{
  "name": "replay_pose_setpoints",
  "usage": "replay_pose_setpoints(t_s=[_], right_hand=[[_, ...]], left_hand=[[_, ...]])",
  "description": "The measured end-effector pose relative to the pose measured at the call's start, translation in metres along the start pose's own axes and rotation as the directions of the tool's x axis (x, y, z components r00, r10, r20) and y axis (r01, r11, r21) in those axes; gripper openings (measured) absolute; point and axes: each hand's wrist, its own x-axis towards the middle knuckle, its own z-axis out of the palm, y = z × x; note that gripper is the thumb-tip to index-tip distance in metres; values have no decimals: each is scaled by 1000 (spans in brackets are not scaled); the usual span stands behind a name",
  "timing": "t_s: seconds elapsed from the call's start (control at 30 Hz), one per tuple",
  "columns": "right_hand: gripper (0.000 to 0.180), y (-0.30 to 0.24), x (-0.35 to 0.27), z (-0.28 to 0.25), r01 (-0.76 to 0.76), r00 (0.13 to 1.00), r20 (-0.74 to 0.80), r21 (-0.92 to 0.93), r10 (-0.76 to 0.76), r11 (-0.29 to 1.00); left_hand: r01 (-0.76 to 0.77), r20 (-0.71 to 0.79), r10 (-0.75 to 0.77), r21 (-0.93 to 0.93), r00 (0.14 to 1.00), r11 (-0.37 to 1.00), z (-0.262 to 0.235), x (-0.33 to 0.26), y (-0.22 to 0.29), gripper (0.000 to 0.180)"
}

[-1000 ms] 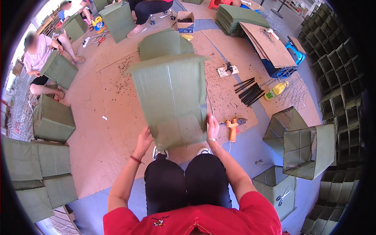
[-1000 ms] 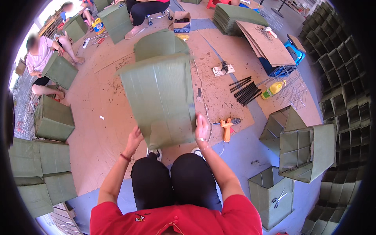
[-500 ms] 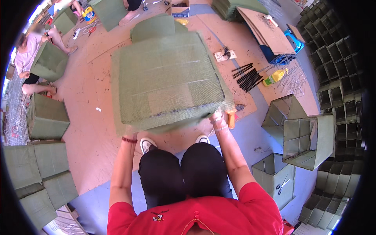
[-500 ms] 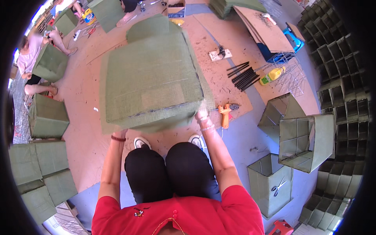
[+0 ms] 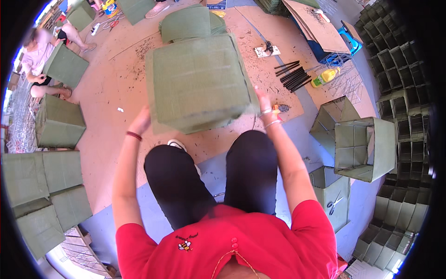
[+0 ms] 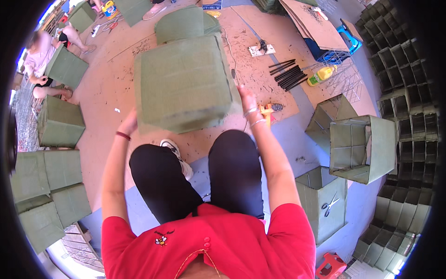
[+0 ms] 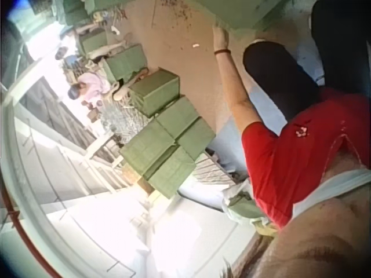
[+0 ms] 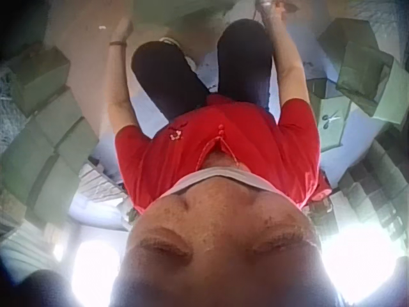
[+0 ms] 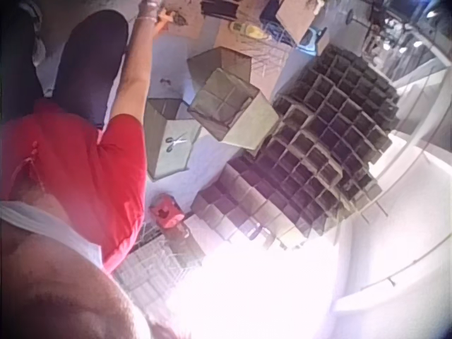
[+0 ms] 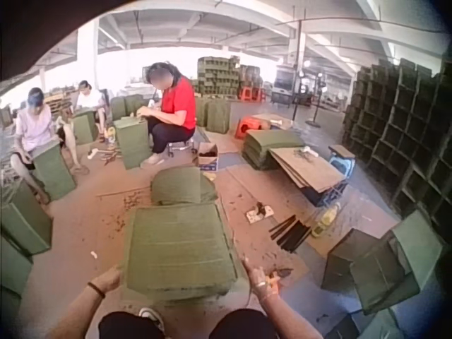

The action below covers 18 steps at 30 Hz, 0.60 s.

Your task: The recorder assembles green fabric storage bins by applying hot glue to the edges and pressing them together.

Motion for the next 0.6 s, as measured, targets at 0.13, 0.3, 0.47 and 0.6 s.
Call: replay_pose_setpoints(t_s=[0.13,0.3,0.47,0.6], right_hand=[[28,-126,20,-82,-219,934,-197,340,297,915],[32,-280,4,-97,17,979,-196,384,64,923],[44,-279,-104,11,9,998,56,314,-28,949],[27,-177,-160,72,-467,853,60,534,519,705]], left_hand=[[173,-329,-85,249,941,953,-31,-61,108,33],[-11,-255,68,219,964,976,34,-141,180,38],[111,-12,-118,-258,993,960,170,-147,62,40],[50,-53,-87,-488,995,871,231,-104,1,40]])
